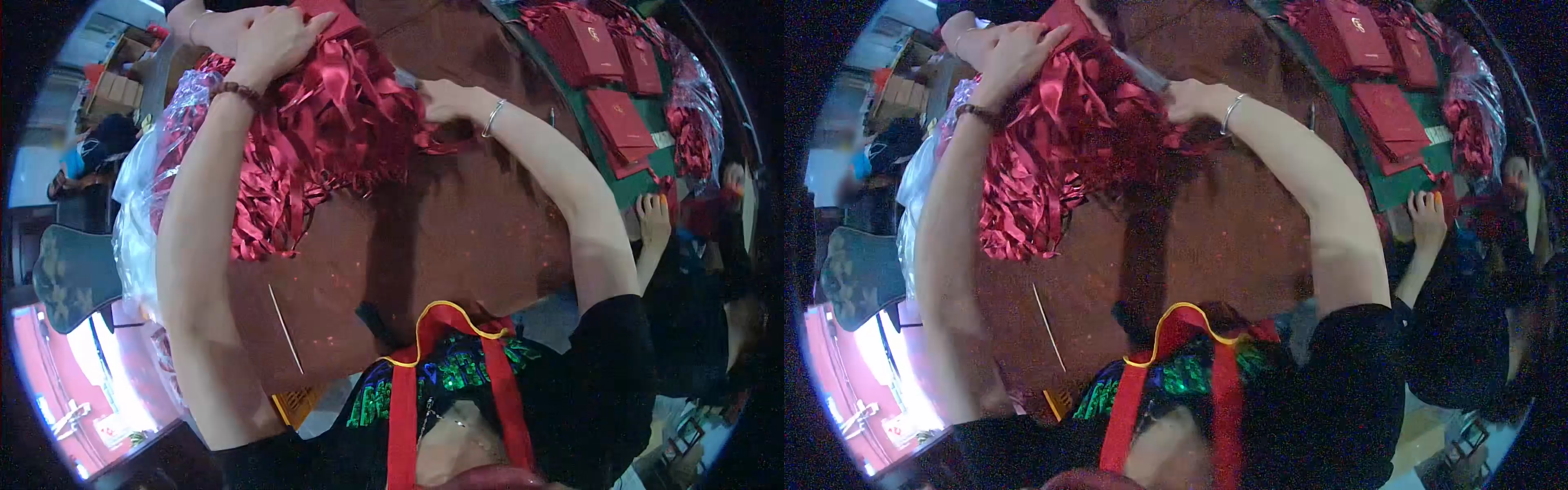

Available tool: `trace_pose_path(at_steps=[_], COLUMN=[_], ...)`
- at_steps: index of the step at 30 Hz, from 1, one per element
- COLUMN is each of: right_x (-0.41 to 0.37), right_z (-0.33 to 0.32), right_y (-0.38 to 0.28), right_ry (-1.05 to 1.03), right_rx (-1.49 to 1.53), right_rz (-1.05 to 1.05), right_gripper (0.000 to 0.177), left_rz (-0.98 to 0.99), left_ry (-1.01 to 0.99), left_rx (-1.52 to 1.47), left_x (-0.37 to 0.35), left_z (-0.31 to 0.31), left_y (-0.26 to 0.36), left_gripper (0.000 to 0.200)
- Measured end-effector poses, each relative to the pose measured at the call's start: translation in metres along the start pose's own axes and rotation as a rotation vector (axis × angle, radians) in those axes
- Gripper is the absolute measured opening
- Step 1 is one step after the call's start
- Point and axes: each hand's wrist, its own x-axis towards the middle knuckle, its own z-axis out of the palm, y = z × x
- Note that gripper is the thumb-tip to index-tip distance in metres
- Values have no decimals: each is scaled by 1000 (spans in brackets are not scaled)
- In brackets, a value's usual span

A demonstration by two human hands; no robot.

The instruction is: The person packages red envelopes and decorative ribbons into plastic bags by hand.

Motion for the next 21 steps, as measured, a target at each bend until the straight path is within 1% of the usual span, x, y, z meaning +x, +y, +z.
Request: trace_pose_path(at_steps=[1,2,3,4,5,6,7,8,9,10,11,12,13,14,15,16,17,18,19,20,21], right_x=[-4,-3,-2,-2,-19,-19,-18,-16,-16,-18,-23,-30,-37,-44,-47,-48,-46,-37,-26,-15,-10], right_z=[3,13,24,29,28,31,36,39,38,34,28,17,1,1,8,15,23,35,49,62,71], right_y=[-1,1,5,6,-9,-10,-9,-8,-10,-17,-22,-33,-50,-56,-56,-56,-57,-54,-50,-47,-44], right_ry=[39,-46,-131,-218,-38,-40,118,278,360,444,152,-132,-295,-132,-134,-138,-105,-108,-107,-109,-91], right_rx=[50,-132,-314,-496,-838,-838,-804,-765,-743,-722,-657,-583,-566,-341,-313,-286,-273,-282,-349,-418,-489], right_rz=[58,-79,-220,-363,-425,-428,-558,-685,-748,-809,-658,-501,-423,-386,-402,-420,-394,-410,-336,-261,-240], right_gripper=[23,23,22,22,22,22,21,20,20,21,22,23,31,41,45,50,48,48,47,46,44], left_rz=[26,49,10,10,400,590,785,347,-85,-83,-58,-113,-167,-222,-217,-267,-320,-375,-422,-438,-458], left_ry=[20,39,11,14,-85,-111,-185,-109,-33,-30,-38,-18,4,27,33,74,113,148,16,-63,-141], left_rx=[-4,-6,51,51,-413,-650,-881,-503,-118,-114,-257,-273,-291,-311,-234,-160,-87,-18,-139,-203,-264], left_x=[-2,-3,-4,3,15,15,14,7,1,-2,-1,0,1,2,2,4,6,8,11,12,12], left_z=[0,1,-5,-5,-1,4,3,18,23,15,5,3,1,-1,-2,-10,-18,-27,-20,-26,-32], left_y=[-1,-1,8,-13,-54,-57,-56,-28,-10,-10,-14,-7,0,7,10,20,30,41,37,38,39], left_gripper=[42,42,40,40,41,42,42,46,50,50,51,50,48,47,43,39,35,32,39,47,55])
